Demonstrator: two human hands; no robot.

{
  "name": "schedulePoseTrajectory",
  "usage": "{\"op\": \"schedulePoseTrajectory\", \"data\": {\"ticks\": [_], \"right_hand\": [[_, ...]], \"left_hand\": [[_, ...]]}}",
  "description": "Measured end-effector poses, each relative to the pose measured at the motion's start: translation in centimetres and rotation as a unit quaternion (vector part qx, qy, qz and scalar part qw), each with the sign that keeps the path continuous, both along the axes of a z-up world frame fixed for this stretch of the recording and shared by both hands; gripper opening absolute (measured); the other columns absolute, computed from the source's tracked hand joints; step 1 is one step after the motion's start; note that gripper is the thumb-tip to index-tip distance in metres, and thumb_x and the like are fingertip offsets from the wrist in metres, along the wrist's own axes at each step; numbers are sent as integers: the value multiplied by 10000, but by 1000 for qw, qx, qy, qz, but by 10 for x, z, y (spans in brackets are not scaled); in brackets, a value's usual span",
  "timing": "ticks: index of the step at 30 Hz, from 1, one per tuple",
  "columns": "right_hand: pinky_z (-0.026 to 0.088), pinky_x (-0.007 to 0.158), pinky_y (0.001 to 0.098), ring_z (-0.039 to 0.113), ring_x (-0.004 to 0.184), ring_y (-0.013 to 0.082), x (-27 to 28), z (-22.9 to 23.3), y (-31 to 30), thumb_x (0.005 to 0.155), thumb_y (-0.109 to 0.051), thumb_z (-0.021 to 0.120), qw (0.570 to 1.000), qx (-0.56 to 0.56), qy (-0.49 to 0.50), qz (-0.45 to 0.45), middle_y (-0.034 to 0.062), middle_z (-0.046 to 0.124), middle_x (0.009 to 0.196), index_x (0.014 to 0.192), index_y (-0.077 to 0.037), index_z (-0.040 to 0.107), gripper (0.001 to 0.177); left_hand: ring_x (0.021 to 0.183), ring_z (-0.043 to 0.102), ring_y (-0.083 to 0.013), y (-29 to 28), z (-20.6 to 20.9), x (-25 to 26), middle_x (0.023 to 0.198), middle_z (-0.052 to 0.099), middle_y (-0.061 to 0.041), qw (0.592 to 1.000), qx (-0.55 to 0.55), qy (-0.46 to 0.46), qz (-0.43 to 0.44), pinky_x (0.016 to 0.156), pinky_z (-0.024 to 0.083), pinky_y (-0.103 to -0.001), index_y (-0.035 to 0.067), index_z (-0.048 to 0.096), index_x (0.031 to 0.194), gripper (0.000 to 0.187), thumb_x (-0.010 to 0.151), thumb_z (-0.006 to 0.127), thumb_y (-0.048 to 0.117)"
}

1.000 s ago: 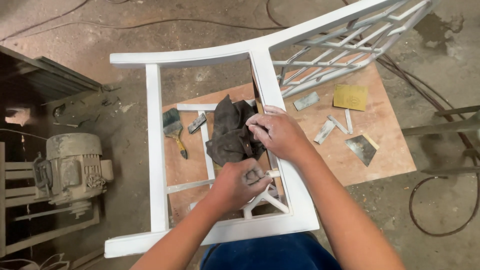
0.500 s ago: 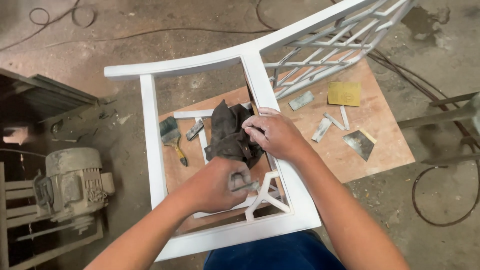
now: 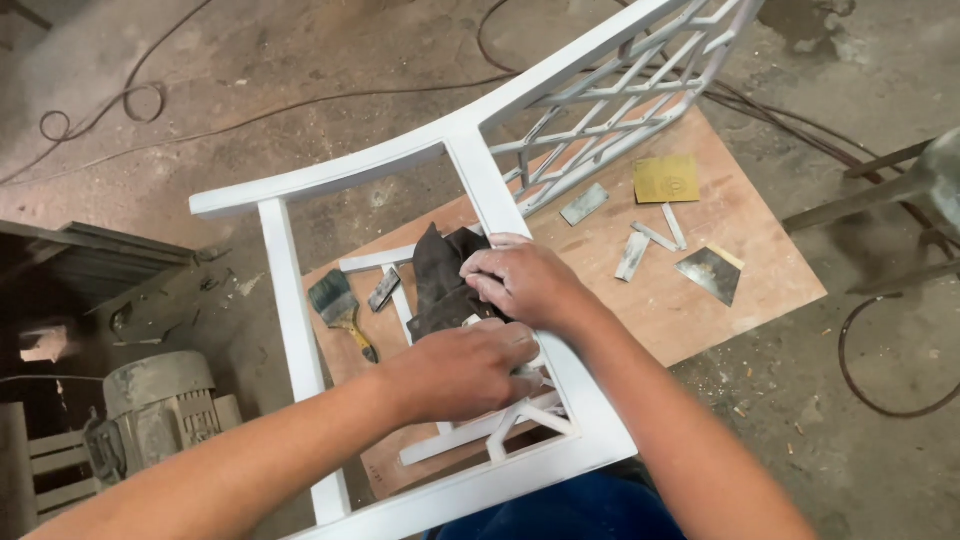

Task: Sanding and scraping a white painted chair frame to smooth the surface

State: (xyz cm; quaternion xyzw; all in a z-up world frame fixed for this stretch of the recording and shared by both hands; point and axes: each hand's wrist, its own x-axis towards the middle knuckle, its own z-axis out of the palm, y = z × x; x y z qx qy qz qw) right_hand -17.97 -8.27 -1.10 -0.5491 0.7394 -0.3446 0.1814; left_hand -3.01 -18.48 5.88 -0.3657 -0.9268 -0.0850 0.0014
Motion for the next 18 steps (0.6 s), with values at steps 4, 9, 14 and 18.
{"op": "schedulePoseTrajectory", "data": {"ticks": [4,9,14,18], "right_hand": [[404,1196,410,716,1117,242,-4,-9,1,1010,-318,581,1000,-8,2,18,4,804,844,1078,-150,733,236],[410,1185,422,702,1152,253,-2,1,4,1016,-327,564,1000,-11,-24,0,17,809,923,1093,-169,741,250],[393,1202,424,686,1199,276,-2,-7,-1,1012,-330,562,1000,-1,-20,-8,63,803,1057,1129,-147,748,286],[375,1217,419,684,1195,282,-1,-7,-1,1018,-347,533,1000,0,-14,-10,80,802,993,1103,-143,729,295]], "left_hand": [[836,556,-319,-1,-9,-14,860,509,-90,994,37,81,-68,683,435,-395,112,585,784,158,942,585,104],[757,518,-308,3,8,-21,837,531,-104,993,14,69,-100,653,408,-416,104,619,755,155,910,616,101],[747,509,-320,11,-10,-22,802,518,-109,992,2,50,-119,658,391,-423,84,613,709,162,870,628,84],[736,572,-317,2,-6,-31,826,592,-111,990,-44,2,-136,668,437,-454,110,686,783,127,880,641,178]]}}
